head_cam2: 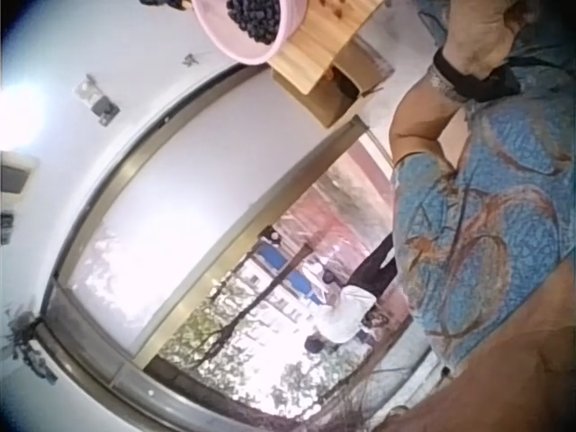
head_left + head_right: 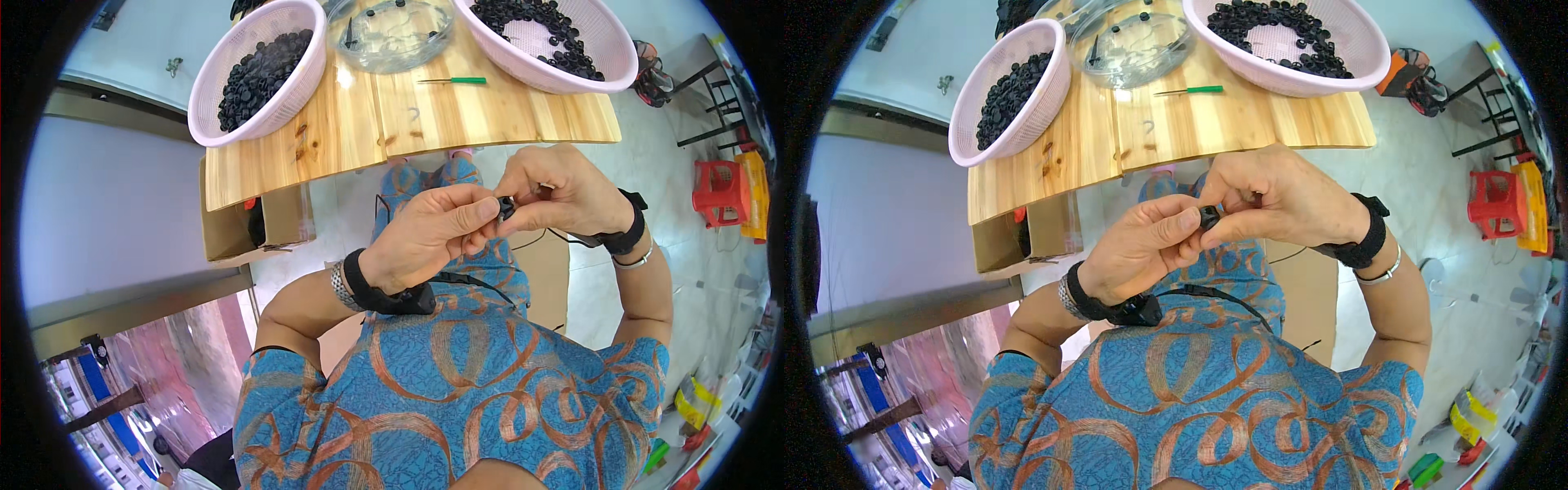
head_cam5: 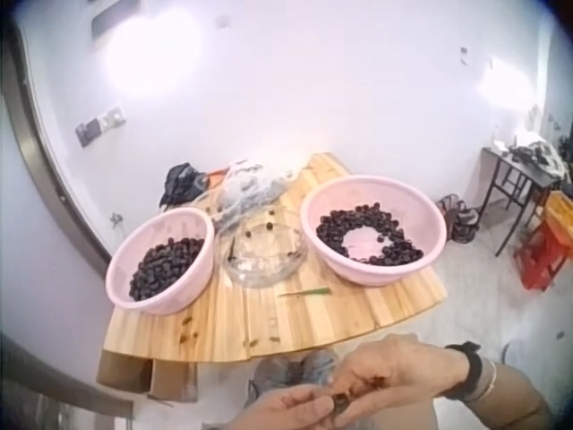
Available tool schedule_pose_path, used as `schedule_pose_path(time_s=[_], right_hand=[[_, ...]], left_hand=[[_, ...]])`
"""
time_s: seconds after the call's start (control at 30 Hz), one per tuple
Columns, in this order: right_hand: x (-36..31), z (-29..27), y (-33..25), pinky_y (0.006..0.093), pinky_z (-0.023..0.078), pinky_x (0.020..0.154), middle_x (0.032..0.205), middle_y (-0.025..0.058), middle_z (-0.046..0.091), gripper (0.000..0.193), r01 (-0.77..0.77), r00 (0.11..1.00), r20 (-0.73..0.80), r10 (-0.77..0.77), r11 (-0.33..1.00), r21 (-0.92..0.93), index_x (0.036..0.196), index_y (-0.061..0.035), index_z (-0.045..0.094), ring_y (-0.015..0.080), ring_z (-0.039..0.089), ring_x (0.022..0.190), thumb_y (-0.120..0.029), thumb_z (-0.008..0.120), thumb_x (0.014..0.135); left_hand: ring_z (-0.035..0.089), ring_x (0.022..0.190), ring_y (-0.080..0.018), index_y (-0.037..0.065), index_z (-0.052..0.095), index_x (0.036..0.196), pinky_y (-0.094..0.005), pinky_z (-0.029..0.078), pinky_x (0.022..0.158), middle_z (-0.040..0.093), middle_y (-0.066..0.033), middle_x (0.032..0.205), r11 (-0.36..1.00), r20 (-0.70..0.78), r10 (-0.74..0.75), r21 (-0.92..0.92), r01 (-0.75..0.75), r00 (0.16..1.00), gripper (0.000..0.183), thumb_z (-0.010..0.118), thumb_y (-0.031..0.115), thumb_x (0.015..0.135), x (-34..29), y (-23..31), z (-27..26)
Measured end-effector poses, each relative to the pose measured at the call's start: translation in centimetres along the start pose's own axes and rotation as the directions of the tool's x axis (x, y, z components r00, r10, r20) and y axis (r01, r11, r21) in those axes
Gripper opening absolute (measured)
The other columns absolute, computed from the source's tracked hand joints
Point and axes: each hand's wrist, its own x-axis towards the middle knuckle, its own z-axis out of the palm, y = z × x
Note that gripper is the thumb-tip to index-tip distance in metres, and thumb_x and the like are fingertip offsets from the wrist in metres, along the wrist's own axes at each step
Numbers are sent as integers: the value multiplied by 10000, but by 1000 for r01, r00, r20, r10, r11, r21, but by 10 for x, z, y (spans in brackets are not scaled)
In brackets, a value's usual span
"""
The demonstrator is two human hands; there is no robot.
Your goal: Assembling and sorting small black plastic shoe components at a workbench.
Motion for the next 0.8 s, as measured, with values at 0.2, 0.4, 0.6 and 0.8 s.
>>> schedule_pose_path(time_s=[0.2, 0.4, 0.6, 0.8], right_hand=[[10, 5, 4, 304, 410, 586, 592, 26, 486, 239, 284, 950, 5, -312, 858, -427, 804, -79, 549, 208, 500, 563, -209, 716, 694], [15, 5, 11, 340, 429, 605, 630, 50, 526, 255, 277, 946, 27, -322, 764, -583, 855, -74, 546, 237, 530, 584, -194, 702, 692], [16, 9, 21, 186, 391, 539, 668, -26, 514, 336, 85, 984, -163, -71, 993, 82, 1006, -16, 552, 52, 477, 579, -88, 718, 723], [18, 22, 28, 173, 384, 549, 719, -24, 542, 290, 71, 938, -347, 5, 976, 206, 1022, -5, 567, 32, 470, 604, -61, 683, 761]], left_hand=[[459, 650, -30, 52, 585, 947, -160, 383, 568, 557, 22, 767, 991, -57, 78, 114, -71, 995, 209, 536, 249, 898, -1, -8, -6], [463, 658, -38, 55, 584, 946, -167, 391, 590, 548, 25, 763, 984, -26, 136, 121, -132, 990, 212, 521, 254, 906, 8, -8, -17], [485, 666, -52, 35, 570, 1020, -185, 423, 612, 549, 18, 760, 991, 7, 123, -60, -122, 992, 241, 498, 241, 916, 4, 12, -17], [526, 709, -63, 8, 549, 1087, -189, 439, 615, 593, -24, 833, 915, -189, 401, 121, -384, 896, 229, 511, 141, 904, -19, 56, -42]])
